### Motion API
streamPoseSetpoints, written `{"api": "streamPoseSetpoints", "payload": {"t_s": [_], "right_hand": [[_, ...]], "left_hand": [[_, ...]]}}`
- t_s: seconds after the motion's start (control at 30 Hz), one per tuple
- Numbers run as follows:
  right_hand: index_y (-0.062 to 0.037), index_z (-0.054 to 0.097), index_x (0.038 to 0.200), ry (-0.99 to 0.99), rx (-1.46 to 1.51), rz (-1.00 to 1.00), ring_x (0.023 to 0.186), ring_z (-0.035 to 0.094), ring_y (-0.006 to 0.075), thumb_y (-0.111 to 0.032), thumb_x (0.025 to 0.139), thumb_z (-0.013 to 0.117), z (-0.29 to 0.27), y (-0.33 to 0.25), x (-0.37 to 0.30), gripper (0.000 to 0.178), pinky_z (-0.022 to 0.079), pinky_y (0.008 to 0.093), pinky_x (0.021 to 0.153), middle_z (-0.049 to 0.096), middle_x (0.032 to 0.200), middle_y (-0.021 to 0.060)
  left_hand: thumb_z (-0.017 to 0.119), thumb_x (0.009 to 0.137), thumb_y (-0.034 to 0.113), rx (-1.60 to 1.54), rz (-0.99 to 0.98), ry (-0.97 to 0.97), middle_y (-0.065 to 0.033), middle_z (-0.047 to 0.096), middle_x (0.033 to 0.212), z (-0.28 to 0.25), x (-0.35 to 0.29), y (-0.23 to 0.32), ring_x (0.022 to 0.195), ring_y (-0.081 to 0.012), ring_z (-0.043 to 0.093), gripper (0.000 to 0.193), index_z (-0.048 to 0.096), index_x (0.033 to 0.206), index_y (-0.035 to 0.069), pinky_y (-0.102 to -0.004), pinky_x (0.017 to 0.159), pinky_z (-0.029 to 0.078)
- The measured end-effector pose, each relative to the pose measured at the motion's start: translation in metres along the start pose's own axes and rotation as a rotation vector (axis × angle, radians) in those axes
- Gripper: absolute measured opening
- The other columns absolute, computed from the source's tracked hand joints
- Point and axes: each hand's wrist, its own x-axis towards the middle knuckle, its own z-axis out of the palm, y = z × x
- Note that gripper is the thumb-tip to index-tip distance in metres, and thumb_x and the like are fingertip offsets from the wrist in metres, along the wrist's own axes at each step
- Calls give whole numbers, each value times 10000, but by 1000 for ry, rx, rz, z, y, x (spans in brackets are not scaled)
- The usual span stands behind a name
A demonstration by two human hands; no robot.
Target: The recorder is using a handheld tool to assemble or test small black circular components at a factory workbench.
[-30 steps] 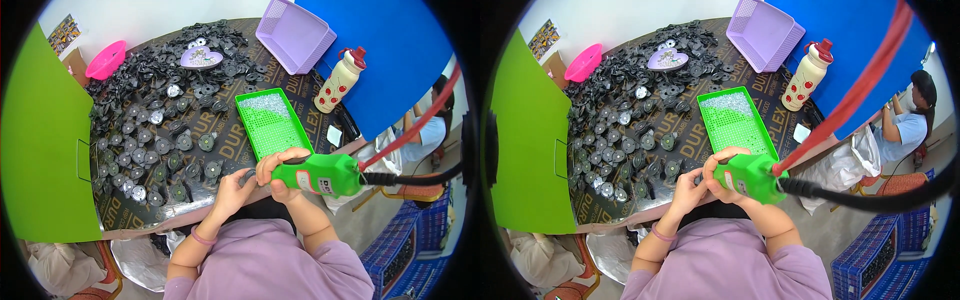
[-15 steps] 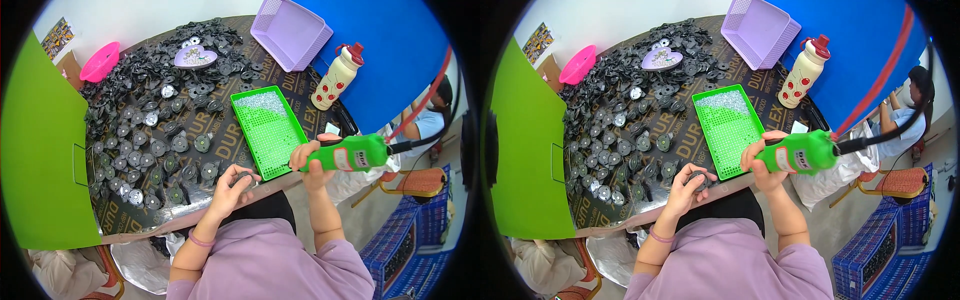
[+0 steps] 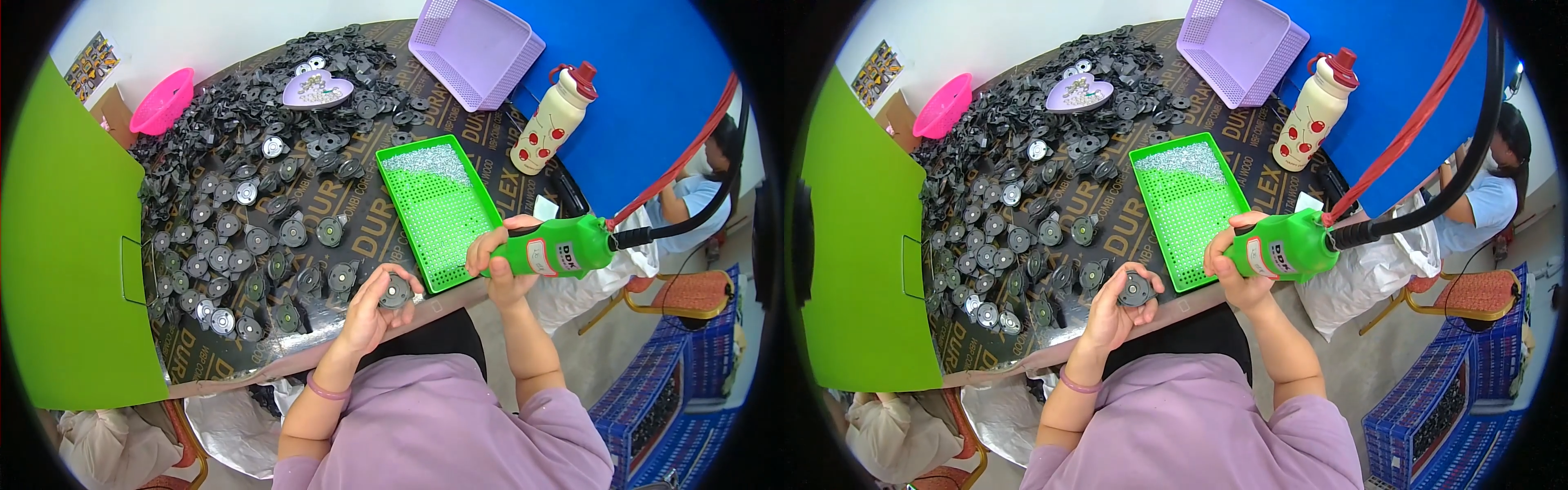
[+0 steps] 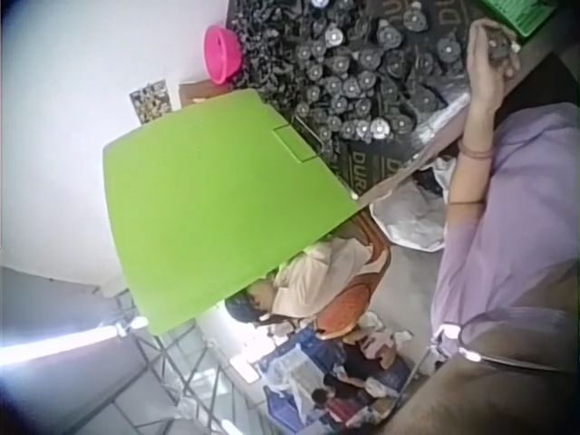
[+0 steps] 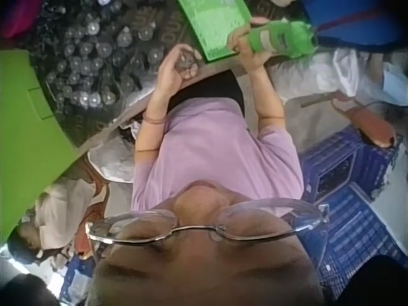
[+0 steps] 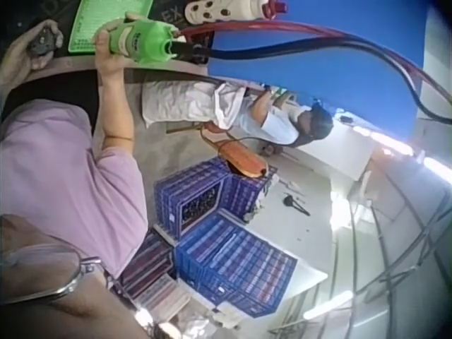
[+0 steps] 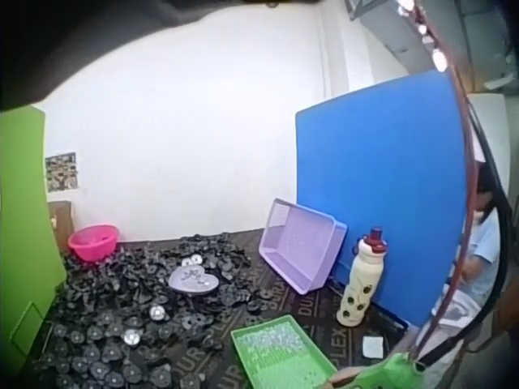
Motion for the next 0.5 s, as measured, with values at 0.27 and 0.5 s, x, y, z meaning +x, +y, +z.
{"api": "streamPoseSetpoints", "payload": {"t_s": [0.27, 0.5], "right_hand": [[-35, 306, 1116, -7, 1, 47, 438, 448, 160, -242, 838, 610, -3, 3, -1, 461, 400, 270, 402, 449, 576, 66], [-100, 271, 1174, 26, 175, -61, 432, 460, 166, -341, 860, 569, 13, -28, 8, 496, 415, 291, 406, 458, 599, 54]], "left_hand": [[356, 955, 304, 41, 20, 21, -76, 535, 888, -2, 1, 0, 561, -113, 398, 270, 452, 1084, 88, -199, 500, 302], [348, 959, 333, -43, 18, 66, -93, 532, 848, -3, 2, -2, 535, -116, 389, 297, 472, 1052, 79, -203, 470, 288]]}}
